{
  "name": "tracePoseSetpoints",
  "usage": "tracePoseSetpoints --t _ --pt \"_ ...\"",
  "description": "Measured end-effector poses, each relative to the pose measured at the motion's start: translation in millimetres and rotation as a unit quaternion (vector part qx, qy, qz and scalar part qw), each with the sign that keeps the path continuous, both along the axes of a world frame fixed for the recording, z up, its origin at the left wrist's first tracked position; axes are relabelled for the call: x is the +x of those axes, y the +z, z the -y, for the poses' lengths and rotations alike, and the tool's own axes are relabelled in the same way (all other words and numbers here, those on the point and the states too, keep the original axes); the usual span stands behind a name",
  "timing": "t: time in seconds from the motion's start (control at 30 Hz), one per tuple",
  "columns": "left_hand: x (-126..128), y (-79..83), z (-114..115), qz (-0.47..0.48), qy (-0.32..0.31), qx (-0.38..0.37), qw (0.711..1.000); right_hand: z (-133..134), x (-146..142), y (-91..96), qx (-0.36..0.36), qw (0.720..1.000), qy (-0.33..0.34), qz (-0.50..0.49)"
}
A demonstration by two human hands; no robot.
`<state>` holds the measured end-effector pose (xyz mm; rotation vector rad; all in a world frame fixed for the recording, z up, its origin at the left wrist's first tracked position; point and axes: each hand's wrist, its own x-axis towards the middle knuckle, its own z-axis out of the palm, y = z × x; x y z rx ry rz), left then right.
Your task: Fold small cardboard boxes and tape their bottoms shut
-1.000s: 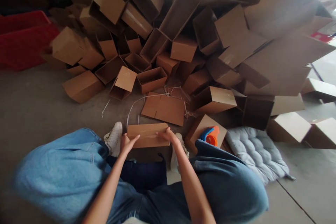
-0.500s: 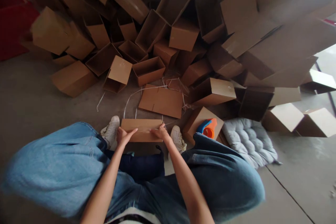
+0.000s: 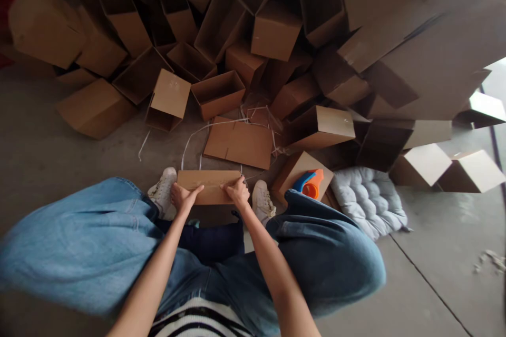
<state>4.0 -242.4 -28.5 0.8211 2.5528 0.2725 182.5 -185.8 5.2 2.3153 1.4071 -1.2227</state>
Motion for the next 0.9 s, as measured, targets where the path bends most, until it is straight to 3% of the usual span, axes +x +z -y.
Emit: tracePoseSetpoints --t 0.27,0.4,0.67,0.9 --pt "3 3.2 0 0.027 0.05 -0.025 0.998 9 11 -10.7 0.021 0.998 -0.009 -0.056" --pt "9 0.0 4 0.037 0.054 -0.027 0.997 12 18 -19.2 0.042 0.993 -0.026 -0.104" --pt "17 2.3 -2 0.013 0.031 -0.013 0.999 15 20 -24.2 0.073 0.99 -0.063 -0.102" --pt "22 3.9 -7 0.007 0.044 -0.003 0.999 2 36 -23.3 0.057 0.992 -0.034 -0.109"
